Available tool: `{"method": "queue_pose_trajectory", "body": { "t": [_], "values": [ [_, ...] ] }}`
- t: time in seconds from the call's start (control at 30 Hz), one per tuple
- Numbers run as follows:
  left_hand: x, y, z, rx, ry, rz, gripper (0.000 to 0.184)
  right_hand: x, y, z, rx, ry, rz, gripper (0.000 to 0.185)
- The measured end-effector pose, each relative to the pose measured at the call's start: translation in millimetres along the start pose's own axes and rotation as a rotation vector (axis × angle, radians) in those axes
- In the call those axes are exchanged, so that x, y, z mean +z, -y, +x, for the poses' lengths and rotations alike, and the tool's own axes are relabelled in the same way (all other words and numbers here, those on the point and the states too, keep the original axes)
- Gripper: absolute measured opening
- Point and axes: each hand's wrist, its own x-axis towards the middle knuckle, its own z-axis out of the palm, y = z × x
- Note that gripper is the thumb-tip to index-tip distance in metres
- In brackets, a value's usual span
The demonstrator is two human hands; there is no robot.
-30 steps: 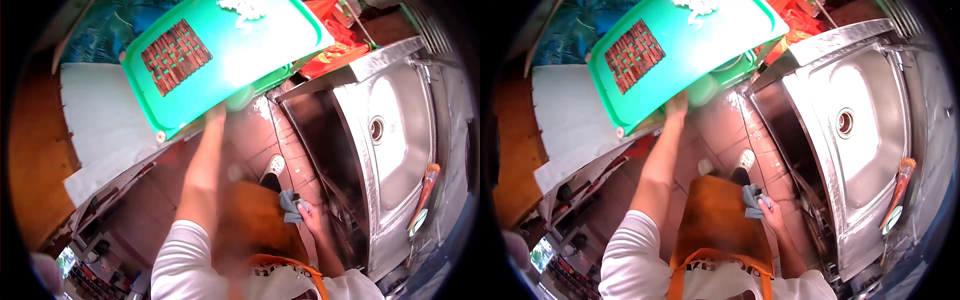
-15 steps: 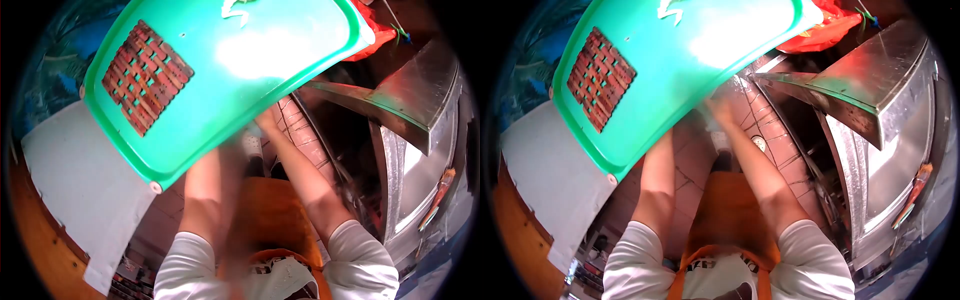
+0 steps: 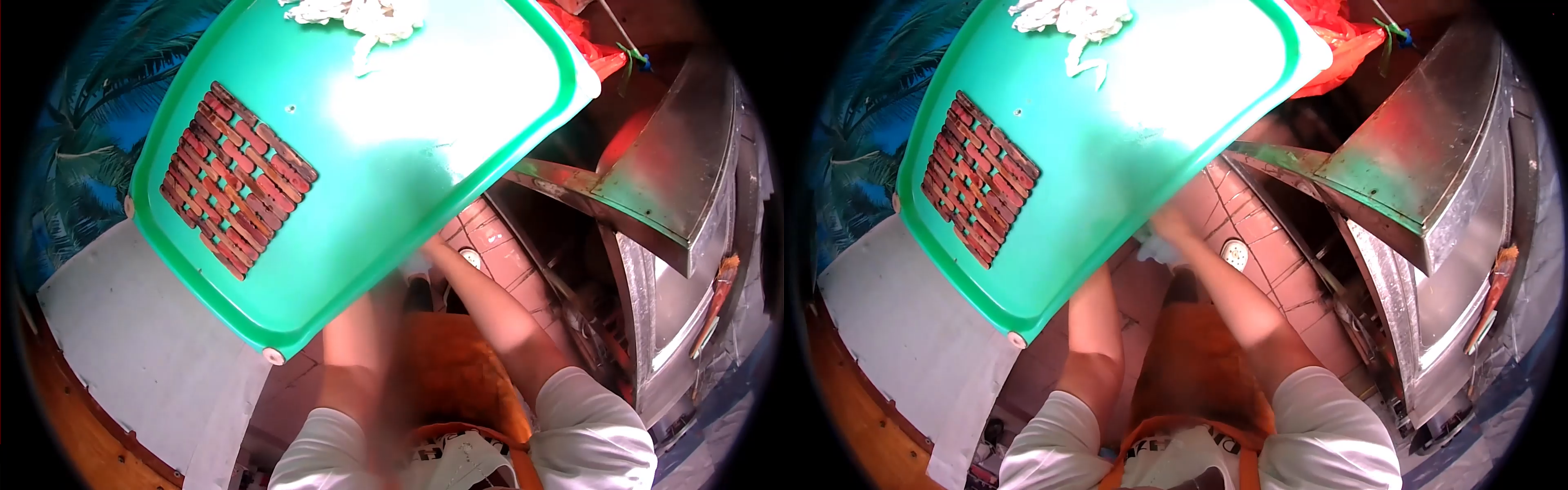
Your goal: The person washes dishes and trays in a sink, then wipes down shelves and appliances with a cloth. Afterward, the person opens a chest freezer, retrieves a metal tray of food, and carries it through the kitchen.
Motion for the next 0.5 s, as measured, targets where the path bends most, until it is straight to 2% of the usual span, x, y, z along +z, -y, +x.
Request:
{"method": "queue_pose_trajectory", "body": {
  "t": [0.03,0.13,0.23,0.33,0.5],
  "values": [
    [0,0,0,0.001,-0.004,0.0,0.053,-13,-5,-10,0.075,0.073,0.055,0.04],
    [0,1,-2,0.014,-0.012,0.011,0.053,-41,-22,-41,0.246,0.078,0.107,0.039],
    [-1,-2,-2,0.02,-0.022,0.018,0.053,-55,-41,-71,0.224,0.094,0.116,0.038],
    [-4,-5,-3,0.029,-0.021,0.039,0.053,-65,-61,-88,0.305,0.092,0.134,0.047],
    [-11,-6,5,0.036,-0.008,0.07,0.053,-80,-94,-100,0.357,0.046,0.175,0.042]
  ]
}}
